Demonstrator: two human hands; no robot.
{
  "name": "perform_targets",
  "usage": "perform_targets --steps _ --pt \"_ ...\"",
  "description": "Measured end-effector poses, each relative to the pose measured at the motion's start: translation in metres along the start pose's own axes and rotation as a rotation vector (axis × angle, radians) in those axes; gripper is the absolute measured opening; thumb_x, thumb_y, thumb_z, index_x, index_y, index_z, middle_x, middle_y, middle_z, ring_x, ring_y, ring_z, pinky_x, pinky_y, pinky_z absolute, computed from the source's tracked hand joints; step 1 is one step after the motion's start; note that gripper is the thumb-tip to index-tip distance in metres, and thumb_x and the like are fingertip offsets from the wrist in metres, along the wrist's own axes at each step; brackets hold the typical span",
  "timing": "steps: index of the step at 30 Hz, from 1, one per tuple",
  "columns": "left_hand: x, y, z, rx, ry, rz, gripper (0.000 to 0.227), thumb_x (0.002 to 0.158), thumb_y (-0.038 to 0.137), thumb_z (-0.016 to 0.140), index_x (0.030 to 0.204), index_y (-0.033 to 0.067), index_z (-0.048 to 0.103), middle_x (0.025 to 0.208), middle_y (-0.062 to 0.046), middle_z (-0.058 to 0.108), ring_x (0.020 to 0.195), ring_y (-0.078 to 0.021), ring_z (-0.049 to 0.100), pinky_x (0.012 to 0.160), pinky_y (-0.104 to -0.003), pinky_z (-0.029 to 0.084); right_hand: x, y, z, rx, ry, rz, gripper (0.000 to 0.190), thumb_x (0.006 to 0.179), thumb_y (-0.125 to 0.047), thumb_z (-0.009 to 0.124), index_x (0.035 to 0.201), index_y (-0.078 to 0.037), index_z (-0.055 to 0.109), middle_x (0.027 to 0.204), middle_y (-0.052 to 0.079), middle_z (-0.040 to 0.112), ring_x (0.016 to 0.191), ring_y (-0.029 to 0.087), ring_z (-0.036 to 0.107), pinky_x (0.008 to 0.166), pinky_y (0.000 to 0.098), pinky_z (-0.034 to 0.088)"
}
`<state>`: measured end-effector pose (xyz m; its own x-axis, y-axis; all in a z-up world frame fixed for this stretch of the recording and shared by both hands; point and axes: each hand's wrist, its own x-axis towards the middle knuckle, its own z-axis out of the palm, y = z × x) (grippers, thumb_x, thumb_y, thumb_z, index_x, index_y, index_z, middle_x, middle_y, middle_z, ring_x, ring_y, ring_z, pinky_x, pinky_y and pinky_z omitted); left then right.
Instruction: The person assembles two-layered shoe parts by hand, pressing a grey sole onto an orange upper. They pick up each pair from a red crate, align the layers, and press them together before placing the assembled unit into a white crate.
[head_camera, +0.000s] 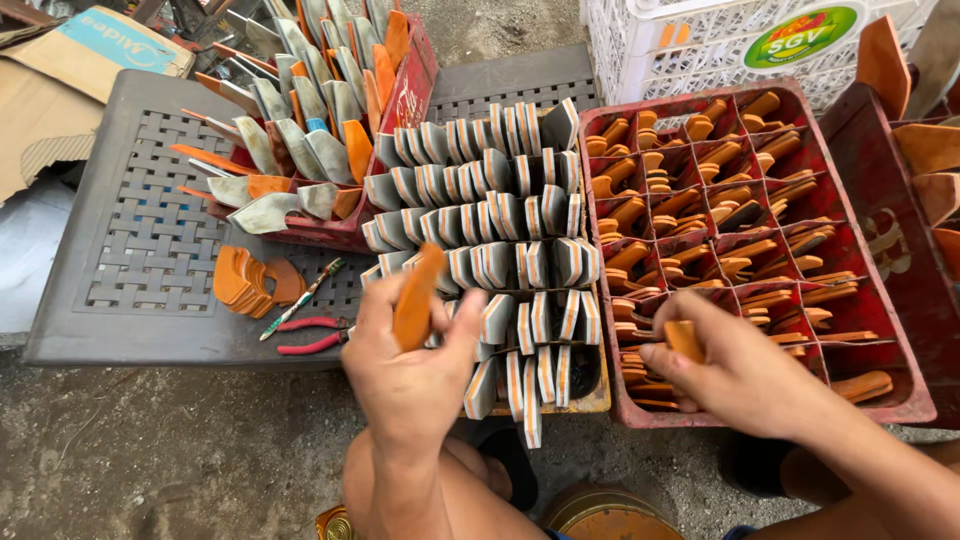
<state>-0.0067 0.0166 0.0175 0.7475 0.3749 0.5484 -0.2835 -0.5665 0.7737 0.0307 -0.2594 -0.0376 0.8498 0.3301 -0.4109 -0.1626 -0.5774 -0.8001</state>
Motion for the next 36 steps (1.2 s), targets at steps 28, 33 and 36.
perform_targets --steps 28,33,36 --pt "-0.032 0.003 0.027 -0.579 -0.265 -0.35 0.024 0.116 0.021 0.046 0.121 0.0007 0.057 0.094 -0.004 0.058 0.079 -0.007 0.049 0.07 -0.023 0.044 -0.042 0.03 -0.025 0.288 0.349 -0.859 0.057 0.095 -0.023 0.072 0.145 -0.009 0.048 0.126 0.024 0.066 0.103 0.033 0.064 0.08 0.0411 0.055" --pt "-0.048 0.016 0.041 -0.621 -0.497 -0.588 0.023 0.107 0.022 0.051 0.121 0.0054 0.056 0.088 0.0 0.06 0.075 -0.0066 0.052 0.067 -0.022 0.046 -0.02 0.065 -0.073 0.813 0.075 -0.52 0.057 0.1 -0.018 0.071 0.151 -0.002 0.049 0.101 0.025 0.07 0.062 0.016 0.051 0.052 0.0308 0.048" --pt "-0.057 0.026 0.052 -0.739 -0.579 -0.525 0.021 0.108 0.019 0.054 0.114 -0.0005 0.056 0.105 0.0 0.06 0.093 -0.0071 0.054 0.084 -0.023 0.046 -0.014 0.069 -0.074 0.789 -0.057 -0.541 0.062 0.099 -0.023 0.071 0.152 -0.007 0.044 0.126 0.026 0.07 0.067 0.02 0.062 0.05 0.0318 0.05"
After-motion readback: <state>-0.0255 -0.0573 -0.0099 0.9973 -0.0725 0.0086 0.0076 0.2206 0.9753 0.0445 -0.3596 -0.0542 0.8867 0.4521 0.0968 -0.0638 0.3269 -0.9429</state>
